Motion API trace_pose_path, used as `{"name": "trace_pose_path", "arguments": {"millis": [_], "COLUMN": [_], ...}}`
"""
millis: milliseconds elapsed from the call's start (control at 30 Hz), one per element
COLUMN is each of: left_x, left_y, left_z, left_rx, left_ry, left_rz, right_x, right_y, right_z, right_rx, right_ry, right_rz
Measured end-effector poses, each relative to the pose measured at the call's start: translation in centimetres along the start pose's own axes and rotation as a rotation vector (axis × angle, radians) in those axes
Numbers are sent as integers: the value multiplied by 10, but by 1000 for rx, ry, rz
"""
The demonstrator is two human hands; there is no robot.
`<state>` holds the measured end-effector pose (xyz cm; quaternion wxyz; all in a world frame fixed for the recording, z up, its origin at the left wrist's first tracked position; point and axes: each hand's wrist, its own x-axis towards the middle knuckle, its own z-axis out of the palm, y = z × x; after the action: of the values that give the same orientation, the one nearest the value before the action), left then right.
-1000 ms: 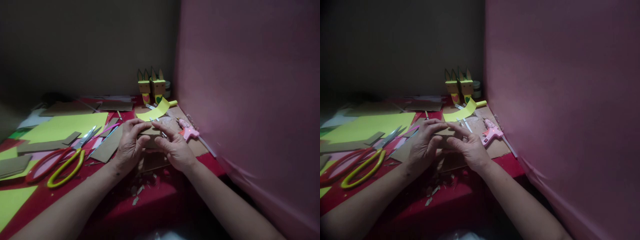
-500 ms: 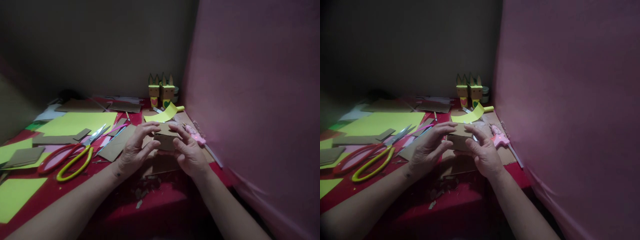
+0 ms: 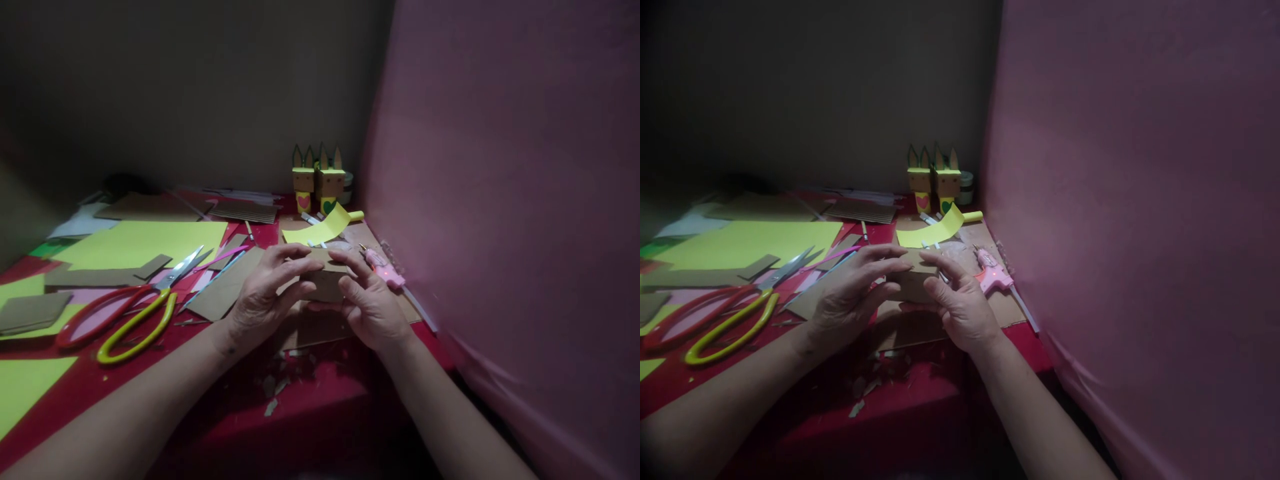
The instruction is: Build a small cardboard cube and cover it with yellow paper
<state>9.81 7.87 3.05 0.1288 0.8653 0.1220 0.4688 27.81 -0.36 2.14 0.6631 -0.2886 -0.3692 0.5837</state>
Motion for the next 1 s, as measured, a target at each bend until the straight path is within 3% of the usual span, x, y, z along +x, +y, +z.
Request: {"name": "trace_pose_path", "arguments": {"millis": [267,567,1000], "left_x": [3,1,16], "left_y": [4,8,17], "left_z": [-1,3,-4], "left_rx": [22,16,-211], "left_ry": [-31,-44,-85], "left_rz": [-43,-83,-450], "right_x": [-1,0,-1], "right_y": [2,0,-1], "right_z": [-2,6,7], "right_rx": [16,-40,-72], "right_ry": [-35,125,157], "right_rz": [13,1,93]}}
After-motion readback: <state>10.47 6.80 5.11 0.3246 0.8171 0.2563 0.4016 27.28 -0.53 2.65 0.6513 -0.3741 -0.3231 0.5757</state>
